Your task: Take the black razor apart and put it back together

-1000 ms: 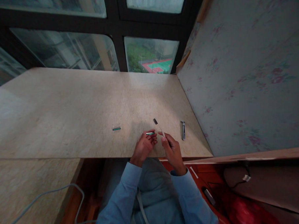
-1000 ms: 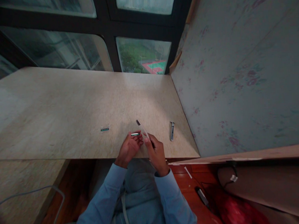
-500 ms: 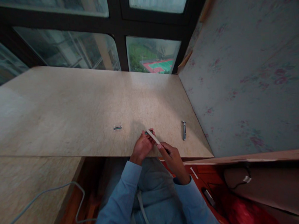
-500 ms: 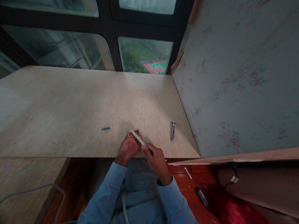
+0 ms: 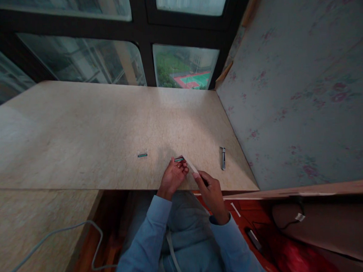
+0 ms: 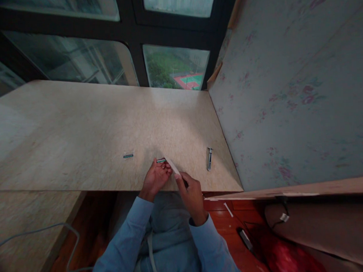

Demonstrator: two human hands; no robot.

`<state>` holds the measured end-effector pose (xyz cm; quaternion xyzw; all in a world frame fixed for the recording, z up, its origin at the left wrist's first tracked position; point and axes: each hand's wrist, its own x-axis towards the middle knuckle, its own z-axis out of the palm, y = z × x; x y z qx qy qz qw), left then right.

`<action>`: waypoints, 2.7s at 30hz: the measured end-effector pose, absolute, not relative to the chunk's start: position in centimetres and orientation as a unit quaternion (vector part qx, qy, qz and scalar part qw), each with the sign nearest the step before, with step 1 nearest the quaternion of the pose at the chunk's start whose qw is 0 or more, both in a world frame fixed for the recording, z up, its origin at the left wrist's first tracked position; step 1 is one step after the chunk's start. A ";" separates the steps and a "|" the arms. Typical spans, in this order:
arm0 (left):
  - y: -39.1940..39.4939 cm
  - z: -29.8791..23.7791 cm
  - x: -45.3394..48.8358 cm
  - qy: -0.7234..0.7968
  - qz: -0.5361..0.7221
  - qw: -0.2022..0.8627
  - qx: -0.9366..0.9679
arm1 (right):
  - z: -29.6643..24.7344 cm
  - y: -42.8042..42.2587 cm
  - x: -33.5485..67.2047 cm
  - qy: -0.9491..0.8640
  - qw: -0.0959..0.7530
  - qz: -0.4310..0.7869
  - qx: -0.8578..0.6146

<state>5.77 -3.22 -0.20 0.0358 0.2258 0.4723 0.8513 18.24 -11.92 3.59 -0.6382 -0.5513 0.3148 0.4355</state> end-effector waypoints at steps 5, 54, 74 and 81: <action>-3.3 0.0 5.8 0.246 0.474 0.844 0.054 | 3.3 -11.7 17.5 -0.582 0.414 0.330 -0.618; -3.6 0.1 5.7 0.228 0.469 0.852 0.044 | 3.3 -11.7 18.0 -0.562 0.407 0.302 -0.653; -3.5 -0.2 5.6 0.245 0.447 0.860 0.032 | 2.9 -11.8 18.1 -0.578 0.406 0.315 -0.634; -3.5 -0.6 5.8 0.231 0.459 0.857 0.041 | 3.2 -11.8 18.5 -0.568 0.419 0.295 -0.644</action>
